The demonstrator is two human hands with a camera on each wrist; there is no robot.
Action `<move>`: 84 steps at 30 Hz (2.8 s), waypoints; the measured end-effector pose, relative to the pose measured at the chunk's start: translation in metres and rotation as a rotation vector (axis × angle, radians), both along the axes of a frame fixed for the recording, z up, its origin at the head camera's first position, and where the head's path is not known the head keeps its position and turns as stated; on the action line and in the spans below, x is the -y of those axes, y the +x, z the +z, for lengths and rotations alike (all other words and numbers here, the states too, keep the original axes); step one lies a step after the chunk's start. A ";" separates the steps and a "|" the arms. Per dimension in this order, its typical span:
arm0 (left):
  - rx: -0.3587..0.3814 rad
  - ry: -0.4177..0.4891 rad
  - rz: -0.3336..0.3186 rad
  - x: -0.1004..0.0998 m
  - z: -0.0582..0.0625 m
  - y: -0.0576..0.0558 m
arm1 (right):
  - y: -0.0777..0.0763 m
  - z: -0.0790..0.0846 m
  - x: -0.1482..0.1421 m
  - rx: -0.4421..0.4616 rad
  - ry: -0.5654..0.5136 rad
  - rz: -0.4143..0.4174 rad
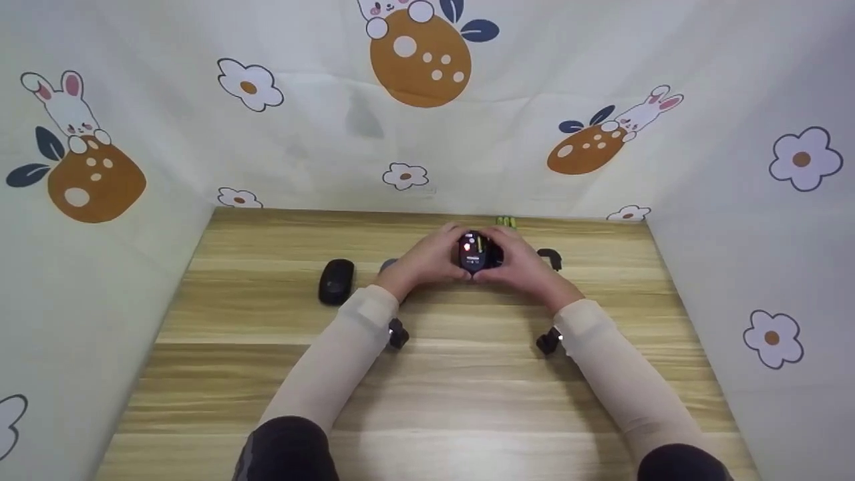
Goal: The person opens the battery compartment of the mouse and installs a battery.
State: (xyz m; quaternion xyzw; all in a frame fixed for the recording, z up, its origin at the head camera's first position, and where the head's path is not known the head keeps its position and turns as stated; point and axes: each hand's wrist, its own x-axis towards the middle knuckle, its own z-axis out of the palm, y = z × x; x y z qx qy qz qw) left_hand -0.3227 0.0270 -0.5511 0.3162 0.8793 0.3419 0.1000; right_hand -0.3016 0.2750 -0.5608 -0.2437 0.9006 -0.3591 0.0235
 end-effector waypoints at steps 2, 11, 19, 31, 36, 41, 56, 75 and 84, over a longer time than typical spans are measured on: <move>-0.010 -0.002 -0.003 0.000 -0.001 -0.001 | -0.003 -0.001 0.001 -0.011 0.019 0.008; -0.025 -0.029 -0.005 -0.003 -0.008 -0.005 | -0.013 -0.007 0.003 -0.024 0.045 0.045; -0.005 -0.051 0.010 -0.007 -0.012 -0.006 | -0.015 -0.012 0.002 -0.044 0.056 0.043; 0.025 -0.062 0.021 -0.010 -0.015 -0.007 | -0.016 -0.015 0.002 -0.050 0.076 0.037; 0.008 -0.064 0.018 -0.010 -0.015 -0.006 | -0.016 -0.014 0.002 -0.075 0.106 0.043; 0.017 -0.066 0.021 -0.009 -0.013 -0.006 | -0.015 -0.015 0.001 -0.099 0.117 0.044; 0.062 -0.108 0.102 0.005 -0.001 -0.003 | -0.001 -0.009 0.005 -0.060 0.060 -0.011; 0.008 -0.013 0.050 0.052 0.023 0.033 | 0.038 -0.003 0.028 -0.069 -0.195 -0.078; -0.046 0.012 0.032 0.083 0.018 0.049 | 0.053 0.001 0.056 -0.089 -0.258 -0.010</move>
